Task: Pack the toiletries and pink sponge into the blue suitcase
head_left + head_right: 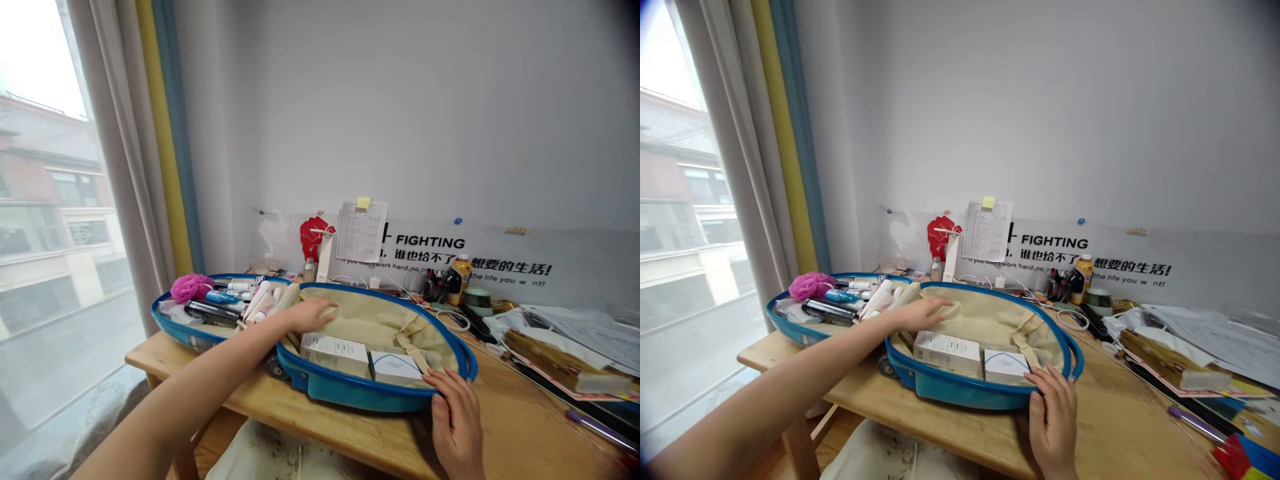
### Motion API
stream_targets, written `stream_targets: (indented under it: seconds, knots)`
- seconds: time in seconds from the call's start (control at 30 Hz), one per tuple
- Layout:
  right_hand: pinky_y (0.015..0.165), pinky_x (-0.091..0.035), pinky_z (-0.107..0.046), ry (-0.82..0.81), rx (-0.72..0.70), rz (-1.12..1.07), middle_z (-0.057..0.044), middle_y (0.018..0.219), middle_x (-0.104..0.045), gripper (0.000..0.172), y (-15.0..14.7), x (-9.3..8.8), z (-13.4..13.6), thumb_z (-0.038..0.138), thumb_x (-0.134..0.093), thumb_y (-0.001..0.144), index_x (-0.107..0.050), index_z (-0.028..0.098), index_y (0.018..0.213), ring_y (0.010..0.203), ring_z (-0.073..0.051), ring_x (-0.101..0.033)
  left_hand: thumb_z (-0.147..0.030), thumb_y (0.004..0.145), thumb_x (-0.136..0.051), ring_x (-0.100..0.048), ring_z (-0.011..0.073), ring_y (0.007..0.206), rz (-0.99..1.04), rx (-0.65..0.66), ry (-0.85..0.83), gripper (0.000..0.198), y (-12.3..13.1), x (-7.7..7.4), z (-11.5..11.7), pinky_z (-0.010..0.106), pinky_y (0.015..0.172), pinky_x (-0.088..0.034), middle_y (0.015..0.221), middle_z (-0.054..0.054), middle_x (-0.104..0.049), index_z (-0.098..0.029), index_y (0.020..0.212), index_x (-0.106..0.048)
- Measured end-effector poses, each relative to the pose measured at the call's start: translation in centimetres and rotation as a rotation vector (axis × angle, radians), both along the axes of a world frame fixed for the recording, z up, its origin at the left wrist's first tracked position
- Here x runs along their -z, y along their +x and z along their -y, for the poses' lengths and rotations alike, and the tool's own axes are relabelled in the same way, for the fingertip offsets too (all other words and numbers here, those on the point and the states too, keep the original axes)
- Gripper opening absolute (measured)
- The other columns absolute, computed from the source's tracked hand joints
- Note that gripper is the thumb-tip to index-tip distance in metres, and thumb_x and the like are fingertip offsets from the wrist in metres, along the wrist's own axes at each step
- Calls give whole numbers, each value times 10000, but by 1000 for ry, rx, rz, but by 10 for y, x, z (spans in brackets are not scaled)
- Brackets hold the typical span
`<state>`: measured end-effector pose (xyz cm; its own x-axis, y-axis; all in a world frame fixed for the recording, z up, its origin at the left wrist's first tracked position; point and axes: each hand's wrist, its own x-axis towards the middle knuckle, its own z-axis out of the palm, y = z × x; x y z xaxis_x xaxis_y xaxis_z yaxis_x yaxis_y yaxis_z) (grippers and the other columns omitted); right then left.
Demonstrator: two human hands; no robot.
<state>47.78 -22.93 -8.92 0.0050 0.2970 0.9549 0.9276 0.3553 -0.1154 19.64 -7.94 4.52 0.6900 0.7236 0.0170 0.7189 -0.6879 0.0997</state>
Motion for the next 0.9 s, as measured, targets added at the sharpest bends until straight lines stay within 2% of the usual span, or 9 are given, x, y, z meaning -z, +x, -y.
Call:
stream_targets:
  seconds: [0.1, 0.17, 0.3, 0.4, 0.5, 0.6, 0.77, 0.9]
  knots:
    - [961, -391, -468, 8, 3, 5, -70, 1012, -655, 258, 0, 0, 0, 311, -366, 956, -600, 221, 1016, 1116, -259, -547, -294, 951, -274, -483, 189, 1266, 42, -164, 125, 426, -55, -14, -17, 322, 1079, -353, 1353, 78, -548, -203, 1298, -506]
    - [966, -387, -469, 13, 3, -3, -73, 1017, -653, 259, -1, 0, -1, 305, -363, 956, -598, 218, 1020, 1122, -260, -542, -218, 915, -290, -515, 211, 1221, 15, -279, 179, 405, -99, -16, -25, 350, 1055, -376, 1284, 93, -580, -192, 1212, -563]
    - [965, -384, -459, 12, -6, -19, -76, 1021, -648, 245, -3, 0, -2, 300, -373, 952, -594, 215, 1016, 1128, -260, -538, -102, 744, -456, -573, 257, 1123, -134, -466, 208, 371, -179, -2, -26, 387, 972, -434, 1136, 111, -627, -186, 1064, -624]
    - [963, -386, -457, 11, -7, -26, -75, 1017, -648, 246, -2, 1, -3, 304, -373, 951, -593, 218, 1018, 1128, -260, -538, -78, 672, -524, -565, 287, 1122, -246, -515, 211, 429, -214, 9, -21, 409, 943, -446, 1138, 119, -624, -184, 1076, -620]
    - [967, -384, -461, 13, 1, -15, -71, 1017, -650, 253, -2, 0, -2, 310, -364, 954, -591, 223, 1022, 1120, -259, -543, -125, 657, -603, -543, 311, 1147, -326, -519, 210, 483, -229, 17, -21, 427, 921, -459, 1179, 132, -608, -192, 1135, -600]
    - [961, -387, -456, 14, 12, -1, -67, 1007, -649, 250, -2, -1, 0, 307, -361, 955, -590, 224, 1010, 1105, -254, -548, -155, 650, -651, -527, 325, 1172, -376, -514, 213, 535, -232, 21, -25, 440, 918, -462, 1210, 151, -594, -188, 1179, -582]
    - [952, -395, -447, 11, 10, -13, -64, 1010, -650, 241, -4, -3, 2, 300, -370, 953, -594, 226, 1002, 1107, -250, -549, -128, 684, -631, -515, 333, 1213, -430, -515, 224, 531, -233, 29, -34, 449, 929, -462, 1289, 188, -552, -181, 1210, -582]
    - [941, -397, -443, 7, 9, -11, -60, 1016, -650, 246, -5, -5, 2, 306, -366, 956, -595, 231, 1006, 1102, -250, -553, -132, 694, -625, -547, 336, 1183, -442, -495, 245, 489, -235, 29, -34, 442, 880, -492, 1220, 183, -608, -168, 1181, -596]
